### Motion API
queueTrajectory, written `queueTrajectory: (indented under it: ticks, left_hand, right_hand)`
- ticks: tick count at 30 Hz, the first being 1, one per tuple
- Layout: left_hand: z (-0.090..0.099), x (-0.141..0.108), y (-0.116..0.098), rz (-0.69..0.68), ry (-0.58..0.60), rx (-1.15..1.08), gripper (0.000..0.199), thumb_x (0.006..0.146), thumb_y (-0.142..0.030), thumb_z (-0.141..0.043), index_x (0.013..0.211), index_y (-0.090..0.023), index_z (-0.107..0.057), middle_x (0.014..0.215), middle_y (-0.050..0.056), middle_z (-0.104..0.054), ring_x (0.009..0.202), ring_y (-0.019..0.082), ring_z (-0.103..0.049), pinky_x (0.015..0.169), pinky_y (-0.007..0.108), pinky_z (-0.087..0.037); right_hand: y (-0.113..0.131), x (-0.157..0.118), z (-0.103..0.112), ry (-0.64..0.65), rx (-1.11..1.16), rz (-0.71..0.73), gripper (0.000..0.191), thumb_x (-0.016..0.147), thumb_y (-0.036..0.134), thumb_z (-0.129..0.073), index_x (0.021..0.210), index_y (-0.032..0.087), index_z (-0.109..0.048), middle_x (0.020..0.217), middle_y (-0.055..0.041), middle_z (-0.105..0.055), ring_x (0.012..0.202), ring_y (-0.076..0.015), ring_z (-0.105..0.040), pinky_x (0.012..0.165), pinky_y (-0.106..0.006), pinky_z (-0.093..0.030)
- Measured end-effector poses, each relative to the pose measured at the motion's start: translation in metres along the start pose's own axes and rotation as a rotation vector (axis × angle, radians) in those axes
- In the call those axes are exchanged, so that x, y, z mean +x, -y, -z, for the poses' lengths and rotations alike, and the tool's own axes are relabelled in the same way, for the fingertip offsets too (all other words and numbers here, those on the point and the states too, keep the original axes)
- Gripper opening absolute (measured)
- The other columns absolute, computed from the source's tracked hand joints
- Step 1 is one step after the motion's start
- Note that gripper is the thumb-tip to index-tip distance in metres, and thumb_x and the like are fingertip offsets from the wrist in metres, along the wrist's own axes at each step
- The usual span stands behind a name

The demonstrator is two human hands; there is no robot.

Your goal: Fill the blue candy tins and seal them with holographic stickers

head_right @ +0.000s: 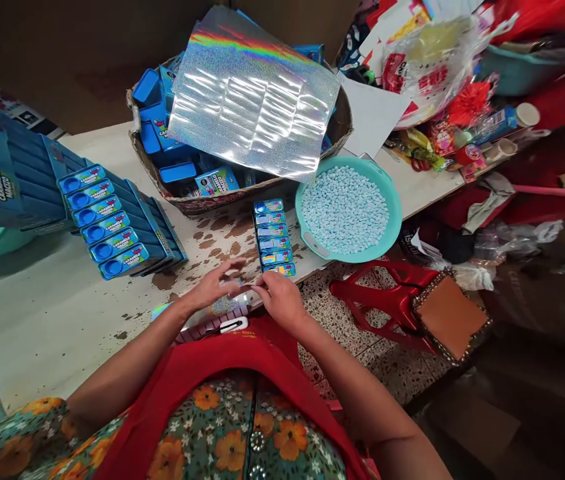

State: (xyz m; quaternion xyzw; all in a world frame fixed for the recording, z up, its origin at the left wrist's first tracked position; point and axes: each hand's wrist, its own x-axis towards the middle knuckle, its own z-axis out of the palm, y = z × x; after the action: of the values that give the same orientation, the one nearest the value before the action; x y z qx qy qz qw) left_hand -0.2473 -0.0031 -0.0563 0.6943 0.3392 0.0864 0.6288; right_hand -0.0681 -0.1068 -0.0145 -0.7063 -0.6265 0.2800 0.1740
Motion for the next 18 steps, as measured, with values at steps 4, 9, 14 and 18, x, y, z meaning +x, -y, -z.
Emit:
queueTrajectory:
  ticks: [4, 9, 14, 18]
  left_hand:
    - [-0.001, 0.016, -0.015, 0.142, 0.136, -0.155, 0.031, 0.081, -0.043, -0.050, 0.086, -0.014, -0.061, 0.074, 0.003, -0.064, 0.067, 0.014, -0.058, 0.063, 0.025, -0.044]
    - [0.017, 0.068, -0.034, 0.096, 0.004, -0.117, 0.028, 0.083, -0.036, -0.045, 0.099, -0.016, -0.055, 0.065, -0.001, -0.058, 0.055, 0.011, -0.051, 0.055, 0.022, -0.040]
    - [0.036, 0.130, -0.049, -0.042, -0.222, 0.185, 0.022, 0.082, -0.022, -0.039, 0.101, -0.019, -0.049, 0.068, -0.001, -0.058, 0.061, 0.014, -0.053, 0.062, 0.025, -0.040]
    - [0.033, 0.154, -0.046, -0.006, -0.316, 0.484, 0.024, 0.086, -0.020, -0.031, 0.102, -0.019, -0.049, 0.080, 0.005, -0.062, 0.072, 0.019, -0.057, 0.070, 0.030, -0.039]
  right_hand:
    - [-0.008, 0.021, 0.010, -0.053, 0.071, -0.111, 0.013, 0.087, 0.032, -0.055, 0.081, 0.021, -0.058, 0.077, -0.0017, -0.063, 0.071, -0.0159, -0.056, 0.065, -0.026, -0.041]
    - [-0.030, 0.078, 0.023, -0.188, 0.011, -0.165, 0.011, 0.085, 0.029, -0.056, 0.081, 0.019, -0.059, 0.078, -0.0031, -0.061, 0.075, -0.0176, -0.054, 0.069, -0.029, -0.042]
    - [-0.050, 0.147, 0.047, -0.306, -0.102, -0.200, 0.011, 0.082, 0.026, -0.057, 0.082, 0.016, -0.062, 0.095, -0.0089, -0.054, 0.096, -0.0224, -0.050, 0.085, -0.035, -0.042]
    - [-0.057, 0.177, 0.054, -0.256, -0.124, -0.263, 0.011, 0.079, 0.025, -0.059, 0.081, 0.015, -0.064, 0.101, -0.0111, -0.052, 0.100, -0.0251, -0.048, 0.087, -0.038, -0.043]
